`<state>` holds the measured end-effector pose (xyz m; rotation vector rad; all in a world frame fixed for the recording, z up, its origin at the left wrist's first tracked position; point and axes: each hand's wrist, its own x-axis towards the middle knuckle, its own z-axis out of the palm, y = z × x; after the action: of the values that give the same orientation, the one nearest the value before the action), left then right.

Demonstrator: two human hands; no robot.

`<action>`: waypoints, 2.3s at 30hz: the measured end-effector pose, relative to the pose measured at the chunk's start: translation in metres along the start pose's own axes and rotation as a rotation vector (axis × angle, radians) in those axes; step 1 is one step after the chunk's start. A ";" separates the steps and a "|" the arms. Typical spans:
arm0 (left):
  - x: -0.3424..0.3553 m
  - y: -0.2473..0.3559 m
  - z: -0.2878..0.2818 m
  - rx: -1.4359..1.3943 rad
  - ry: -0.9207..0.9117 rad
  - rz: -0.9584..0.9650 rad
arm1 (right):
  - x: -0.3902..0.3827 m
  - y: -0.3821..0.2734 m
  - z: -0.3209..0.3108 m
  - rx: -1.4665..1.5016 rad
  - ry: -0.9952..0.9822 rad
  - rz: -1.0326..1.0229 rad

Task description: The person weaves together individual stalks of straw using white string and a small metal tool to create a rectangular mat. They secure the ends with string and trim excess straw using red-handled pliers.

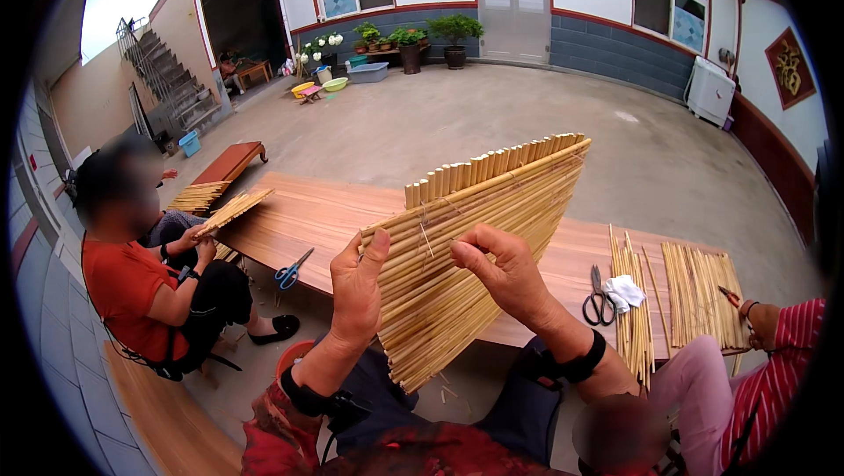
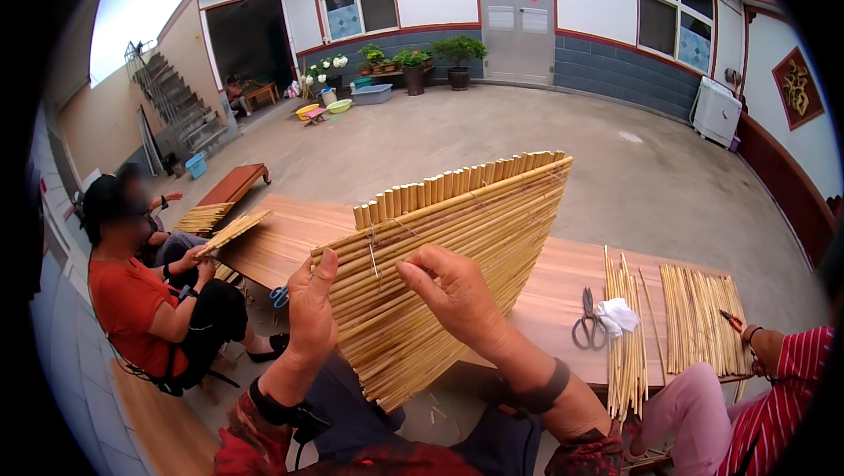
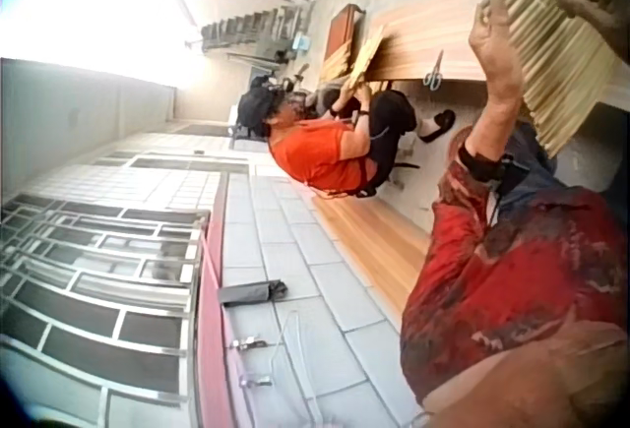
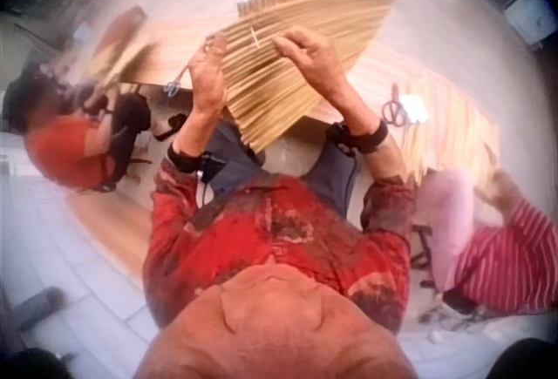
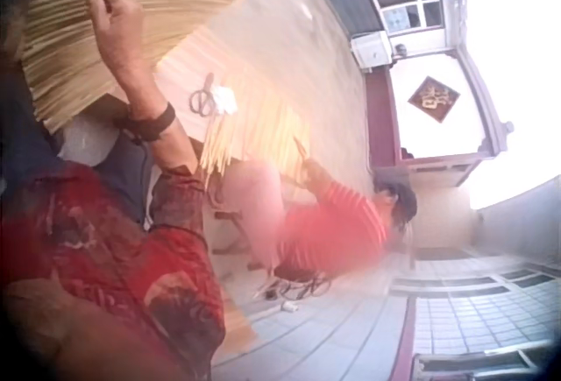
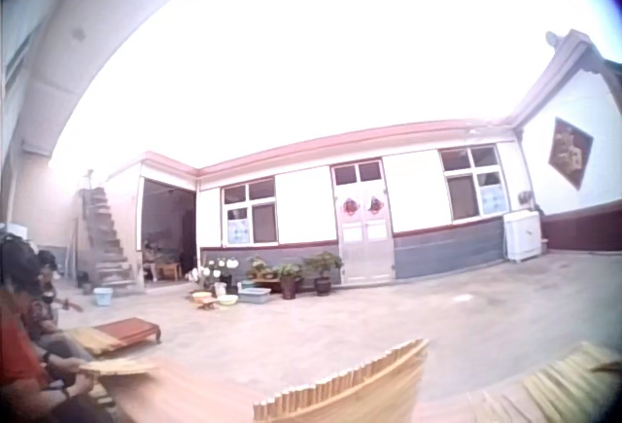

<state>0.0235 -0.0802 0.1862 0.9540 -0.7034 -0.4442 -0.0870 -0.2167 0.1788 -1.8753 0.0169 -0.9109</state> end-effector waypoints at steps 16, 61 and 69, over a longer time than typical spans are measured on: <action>-0.018 -0.001 -0.030 0.138 0.034 0.004 | 0.017 -0.021 0.031 -0.022 -0.163 0.145; -0.005 0.028 -0.066 0.407 -0.118 -0.148 | 0.090 0.023 0.042 -0.733 -0.101 -0.806; -0.005 0.017 -0.049 1.657 0.007 0.966 | 0.096 0.042 0.049 -0.704 -0.125 -0.740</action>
<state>0.0559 -0.0394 0.1797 1.8975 -1.4191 1.2264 0.0263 -0.2365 0.1910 -2.6618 -0.5255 -1.4000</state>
